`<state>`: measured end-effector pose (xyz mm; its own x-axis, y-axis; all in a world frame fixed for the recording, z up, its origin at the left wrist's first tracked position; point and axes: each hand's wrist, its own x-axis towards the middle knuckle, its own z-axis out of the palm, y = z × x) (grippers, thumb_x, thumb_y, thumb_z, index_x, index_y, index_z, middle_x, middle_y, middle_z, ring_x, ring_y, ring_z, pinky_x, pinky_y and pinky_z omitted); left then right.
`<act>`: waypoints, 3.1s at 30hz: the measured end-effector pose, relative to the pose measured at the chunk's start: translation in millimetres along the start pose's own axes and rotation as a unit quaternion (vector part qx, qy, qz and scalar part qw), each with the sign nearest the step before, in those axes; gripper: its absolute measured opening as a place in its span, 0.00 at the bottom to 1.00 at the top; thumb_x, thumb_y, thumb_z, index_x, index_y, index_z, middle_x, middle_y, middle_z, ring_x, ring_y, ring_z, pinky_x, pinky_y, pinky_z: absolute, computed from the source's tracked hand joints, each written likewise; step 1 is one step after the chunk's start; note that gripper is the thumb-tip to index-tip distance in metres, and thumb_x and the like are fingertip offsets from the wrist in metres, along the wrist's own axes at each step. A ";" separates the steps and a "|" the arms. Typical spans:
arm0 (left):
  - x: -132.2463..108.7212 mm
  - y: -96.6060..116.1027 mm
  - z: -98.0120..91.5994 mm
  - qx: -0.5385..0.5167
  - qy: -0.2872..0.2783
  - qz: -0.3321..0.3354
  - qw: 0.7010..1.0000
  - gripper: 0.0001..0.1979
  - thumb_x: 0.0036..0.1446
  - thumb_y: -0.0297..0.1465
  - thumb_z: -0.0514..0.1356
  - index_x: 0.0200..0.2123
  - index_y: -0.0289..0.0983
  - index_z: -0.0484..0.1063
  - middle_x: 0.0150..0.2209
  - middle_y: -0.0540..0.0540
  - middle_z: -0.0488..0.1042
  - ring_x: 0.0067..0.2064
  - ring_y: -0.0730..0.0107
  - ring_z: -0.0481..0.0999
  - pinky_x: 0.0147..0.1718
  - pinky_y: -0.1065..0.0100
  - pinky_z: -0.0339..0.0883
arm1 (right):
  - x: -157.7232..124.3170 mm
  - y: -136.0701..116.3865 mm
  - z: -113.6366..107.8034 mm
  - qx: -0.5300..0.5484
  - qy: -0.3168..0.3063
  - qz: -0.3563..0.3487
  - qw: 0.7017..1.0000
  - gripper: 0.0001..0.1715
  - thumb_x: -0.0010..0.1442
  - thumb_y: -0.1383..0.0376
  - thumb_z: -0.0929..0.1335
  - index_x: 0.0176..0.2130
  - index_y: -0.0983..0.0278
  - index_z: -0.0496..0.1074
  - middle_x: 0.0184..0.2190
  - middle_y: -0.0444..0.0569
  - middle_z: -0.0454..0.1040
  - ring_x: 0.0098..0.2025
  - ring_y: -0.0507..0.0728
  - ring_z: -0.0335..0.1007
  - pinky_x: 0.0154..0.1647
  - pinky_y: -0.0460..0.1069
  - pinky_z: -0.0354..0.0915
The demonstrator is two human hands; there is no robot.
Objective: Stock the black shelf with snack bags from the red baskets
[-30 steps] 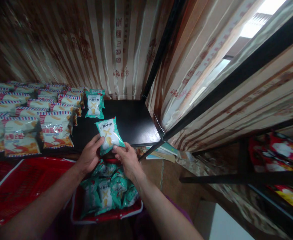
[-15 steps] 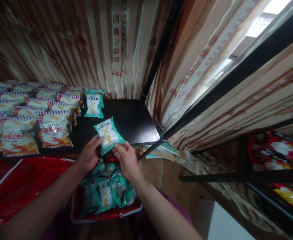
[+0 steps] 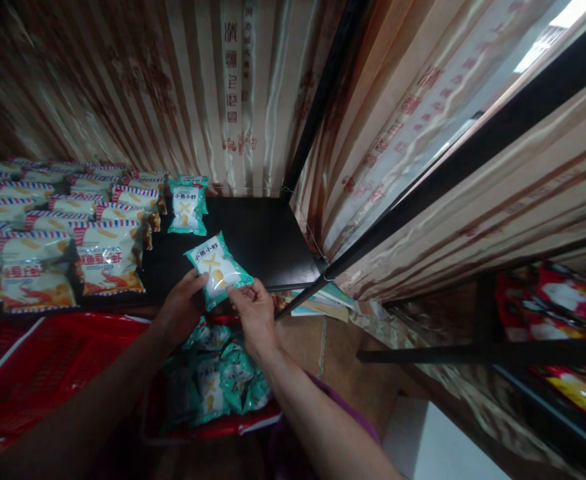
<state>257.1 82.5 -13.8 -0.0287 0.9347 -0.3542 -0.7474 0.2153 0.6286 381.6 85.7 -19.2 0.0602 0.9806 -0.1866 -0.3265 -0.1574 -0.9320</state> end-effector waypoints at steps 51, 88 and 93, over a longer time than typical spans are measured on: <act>-9.9 15.6 -2.2 0.021 -0.103 0.019 0.994 0.16 0.53 0.42 0.59 0.42 0.39 0.71 0.37 0.45 0.77 0.41 0.63 0.75 0.40 0.63 0.68 | -6.9 -15.9 -16.8 -0.466 -0.181 -0.459 0.734 0.12 0.59 0.71 0.63 0.37 0.59 0.74 0.31 0.48 0.71 0.34 0.55 0.67 0.34 0.49 0.64; -19.4 13.8 -22.1 0.340 -0.130 -0.056 0.930 0.21 0.48 0.36 0.64 0.47 0.40 0.73 0.46 0.45 0.77 0.49 0.54 0.73 0.46 0.60 0.65 | 25.7 -40.7 -24.7 -0.203 -0.141 -0.032 0.968 0.16 0.45 0.55 0.74 0.32 0.62 0.78 0.23 0.41 0.74 0.23 0.50 0.64 0.26 0.45 0.61; -22.7 16.3 -23.4 0.372 -0.176 -0.087 0.907 0.26 0.50 0.38 0.62 0.53 0.39 0.68 0.50 0.46 0.74 0.53 0.55 0.70 0.51 0.59 0.62 | 25.2 -33.2 -24.8 -0.233 -0.141 -0.022 0.962 0.16 0.48 0.53 0.72 0.28 0.64 0.77 0.22 0.42 0.72 0.24 0.50 0.63 0.25 0.45 0.60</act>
<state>230.0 58.2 -11.7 0.3577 0.8727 -0.3323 -0.0610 0.3769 0.9243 417.3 112.7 -0.7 -0.2146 0.9700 -0.1142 0.1336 -0.0867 -0.9872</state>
